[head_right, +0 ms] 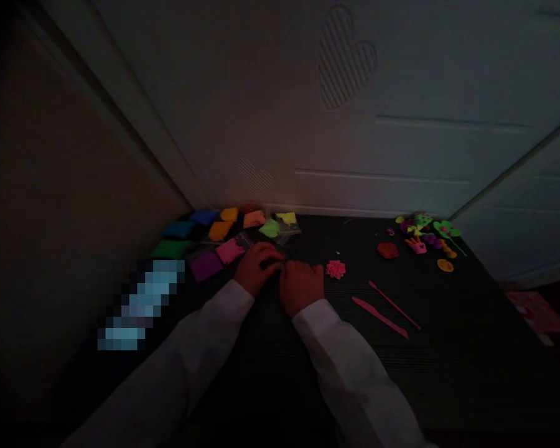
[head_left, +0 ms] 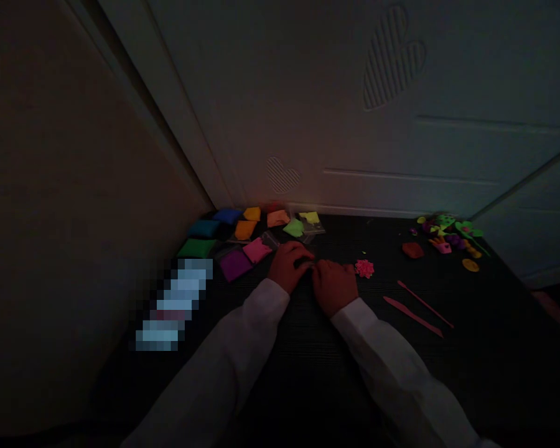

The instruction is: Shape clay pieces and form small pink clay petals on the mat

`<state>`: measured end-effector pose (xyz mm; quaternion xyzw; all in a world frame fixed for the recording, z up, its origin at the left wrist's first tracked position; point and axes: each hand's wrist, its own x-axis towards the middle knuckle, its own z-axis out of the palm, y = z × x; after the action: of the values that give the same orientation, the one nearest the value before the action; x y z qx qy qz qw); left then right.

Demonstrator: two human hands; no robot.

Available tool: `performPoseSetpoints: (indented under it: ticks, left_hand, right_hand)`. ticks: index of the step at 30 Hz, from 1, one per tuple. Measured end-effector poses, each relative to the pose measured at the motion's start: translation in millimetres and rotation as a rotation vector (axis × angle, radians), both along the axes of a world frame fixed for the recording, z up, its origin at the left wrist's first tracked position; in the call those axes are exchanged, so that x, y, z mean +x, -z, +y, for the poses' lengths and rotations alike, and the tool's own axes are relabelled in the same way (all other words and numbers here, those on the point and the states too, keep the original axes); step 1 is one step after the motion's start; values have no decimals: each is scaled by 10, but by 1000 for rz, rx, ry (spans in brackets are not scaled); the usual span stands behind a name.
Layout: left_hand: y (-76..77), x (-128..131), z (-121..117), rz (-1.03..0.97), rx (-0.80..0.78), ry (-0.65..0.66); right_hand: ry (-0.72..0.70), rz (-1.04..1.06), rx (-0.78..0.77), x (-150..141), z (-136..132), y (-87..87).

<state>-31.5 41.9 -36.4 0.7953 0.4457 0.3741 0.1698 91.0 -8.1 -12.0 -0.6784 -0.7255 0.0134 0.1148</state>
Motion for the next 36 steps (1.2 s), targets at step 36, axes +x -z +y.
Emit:
performPoseSetpoints:
  ticks: [36]
  left_hand:
    - [-137, -25, -54, -253, -195, 139]
  right_hand:
    - [9, 224, 128, 233, 136, 17]
